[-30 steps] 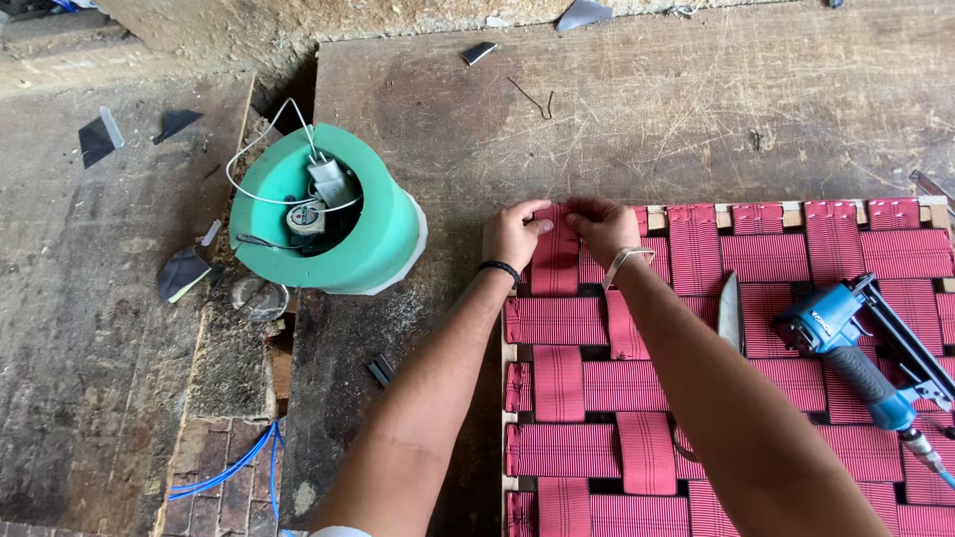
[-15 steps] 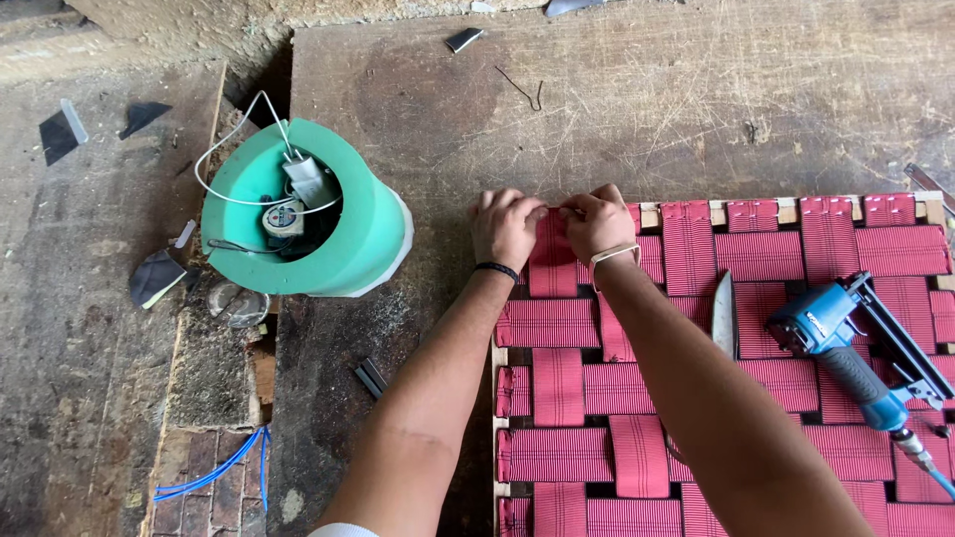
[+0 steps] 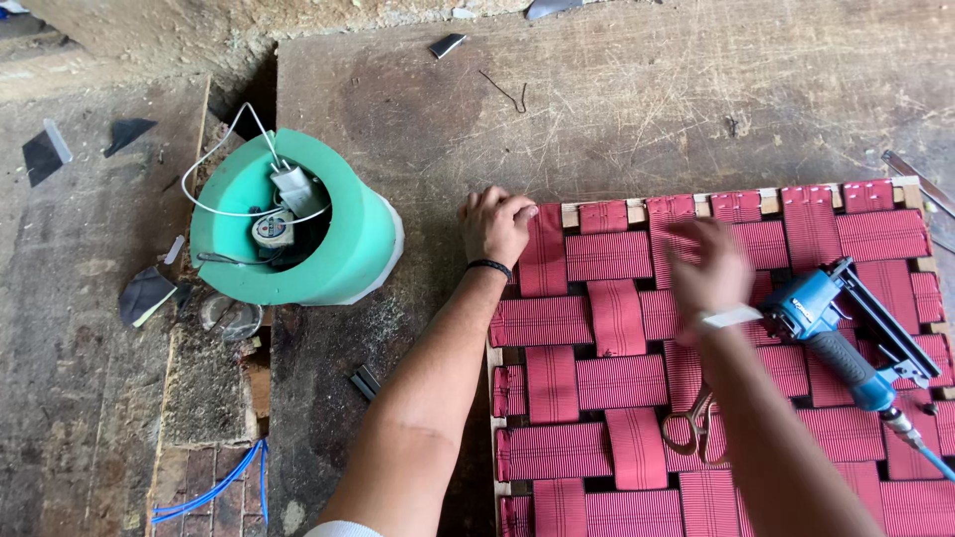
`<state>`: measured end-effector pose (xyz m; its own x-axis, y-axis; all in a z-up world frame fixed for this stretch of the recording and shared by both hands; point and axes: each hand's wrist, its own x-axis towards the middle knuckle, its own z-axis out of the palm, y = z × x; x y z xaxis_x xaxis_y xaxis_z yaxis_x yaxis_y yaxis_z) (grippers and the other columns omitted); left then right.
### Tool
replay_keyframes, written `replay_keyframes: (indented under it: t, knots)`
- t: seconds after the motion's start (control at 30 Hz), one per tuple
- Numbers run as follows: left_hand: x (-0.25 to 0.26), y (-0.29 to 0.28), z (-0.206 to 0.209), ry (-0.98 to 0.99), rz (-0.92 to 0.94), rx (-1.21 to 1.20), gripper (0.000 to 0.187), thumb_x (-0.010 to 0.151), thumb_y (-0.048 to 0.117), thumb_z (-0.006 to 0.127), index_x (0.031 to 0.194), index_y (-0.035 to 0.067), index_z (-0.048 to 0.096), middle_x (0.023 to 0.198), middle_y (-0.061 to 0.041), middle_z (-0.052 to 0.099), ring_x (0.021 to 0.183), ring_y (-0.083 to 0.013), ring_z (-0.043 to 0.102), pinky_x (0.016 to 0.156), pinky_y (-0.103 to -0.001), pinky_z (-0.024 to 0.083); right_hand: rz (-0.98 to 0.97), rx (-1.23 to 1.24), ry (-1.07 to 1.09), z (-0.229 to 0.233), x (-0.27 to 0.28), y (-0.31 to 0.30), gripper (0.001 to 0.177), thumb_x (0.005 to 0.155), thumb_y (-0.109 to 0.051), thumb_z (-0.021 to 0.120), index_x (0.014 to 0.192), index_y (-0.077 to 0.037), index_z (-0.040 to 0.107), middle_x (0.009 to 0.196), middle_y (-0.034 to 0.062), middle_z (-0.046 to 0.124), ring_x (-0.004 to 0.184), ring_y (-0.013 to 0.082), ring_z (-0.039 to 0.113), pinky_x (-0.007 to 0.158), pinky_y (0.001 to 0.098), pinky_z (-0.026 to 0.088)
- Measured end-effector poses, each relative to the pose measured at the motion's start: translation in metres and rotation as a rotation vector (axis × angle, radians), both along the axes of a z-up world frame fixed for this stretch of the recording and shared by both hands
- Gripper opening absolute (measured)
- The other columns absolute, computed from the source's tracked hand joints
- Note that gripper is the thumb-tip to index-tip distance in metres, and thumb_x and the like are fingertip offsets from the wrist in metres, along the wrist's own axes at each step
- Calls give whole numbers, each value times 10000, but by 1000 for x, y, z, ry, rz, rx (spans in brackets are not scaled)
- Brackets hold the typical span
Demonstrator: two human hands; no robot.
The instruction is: The person weaves red straps into a wooden frame using a staple gun to secure them. The person repeatedly threads the straps through the frame and staples them in place.
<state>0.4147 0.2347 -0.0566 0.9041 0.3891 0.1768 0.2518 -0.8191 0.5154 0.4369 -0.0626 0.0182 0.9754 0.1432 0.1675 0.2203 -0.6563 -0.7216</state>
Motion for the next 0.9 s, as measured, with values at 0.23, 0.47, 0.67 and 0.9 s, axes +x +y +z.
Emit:
replay_keyframes:
  t: [0.23,0.47,0.67,0.9]
  knots:
    - [1,2,-10,-130,-92,26,90,855,292,800,944,305,803,1000,80,664,1014,-182,575,1042,-429,372,-353,-689,236,7,-34,-235,714,697,-144,835,1352,-28,577,1291,264,603,1137,436,611,945,524,502]
    - [5,-1,-15,-140,-132,31,148,842,159,782,950,258,799,1020,49,668,1019,-201,581,991,-422,396,-22,-1006,359,-3,-25,-229,1057,765,-409,844,1607,-72,301,1193,266,696,1158,409,681,1007,474,549]
    - [-1,0,0,-137,-153,6,99,856,180,764,925,245,794,976,31,668,1011,-210,603,979,-428,411,-123,-714,487,54,-19,-161,951,868,-425,811,1582,-34,320,1037,283,699,879,417,755,788,512,596]
    - [2,0,6,-1,-155,-53,131,899,188,728,989,265,786,1037,39,673,1036,-208,592,999,-440,398,-2,-9,840,125,-10,-23,238,814,-144,762,978,11,685,797,162,721,619,231,681,598,379,574]
